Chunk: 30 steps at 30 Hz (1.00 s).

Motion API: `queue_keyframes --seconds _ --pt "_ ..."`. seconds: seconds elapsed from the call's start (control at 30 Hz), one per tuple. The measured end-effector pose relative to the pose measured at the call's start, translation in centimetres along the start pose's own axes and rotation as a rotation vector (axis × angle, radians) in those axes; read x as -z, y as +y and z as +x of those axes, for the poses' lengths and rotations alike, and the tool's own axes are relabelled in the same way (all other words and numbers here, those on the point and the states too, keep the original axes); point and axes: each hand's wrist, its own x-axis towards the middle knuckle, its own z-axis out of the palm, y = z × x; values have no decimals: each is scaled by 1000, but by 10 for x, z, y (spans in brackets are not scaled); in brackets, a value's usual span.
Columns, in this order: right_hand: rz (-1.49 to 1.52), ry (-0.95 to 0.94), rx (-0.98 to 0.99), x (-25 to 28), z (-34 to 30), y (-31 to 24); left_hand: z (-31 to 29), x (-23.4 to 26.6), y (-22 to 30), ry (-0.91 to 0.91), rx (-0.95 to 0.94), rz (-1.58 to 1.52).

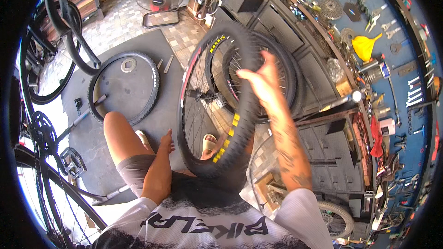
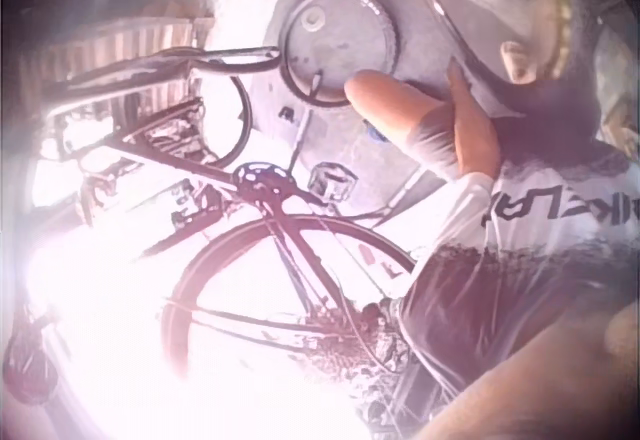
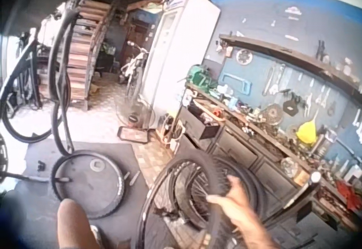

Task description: The person installs a bicycle tire onto a wheel rim by hand, repeatedly seating the tire bead around the rim. The person uses a floor pump to inflate the tire and checks the fit.

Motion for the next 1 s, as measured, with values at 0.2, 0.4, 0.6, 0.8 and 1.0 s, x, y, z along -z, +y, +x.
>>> queue_keyframes --seconds 0.2,0.4,0.6,0.8,1.0 --pt "219 -47 186 162 -92 -63 -61 -18 98 -607 -460 -690" --pt "18 584 -51 239 -110 -20 -133 4 156 -671 -504 -940" --pt "-98 764 29 256 -142 29 -150 -4 162 -592 -468 -881" --pt "-69 821 62 249 -168 26 -160 -8 161 -607 -516 -880" --pt "-46 775 0 241 -180 14 -162 -2 159 -703 -544 -856"
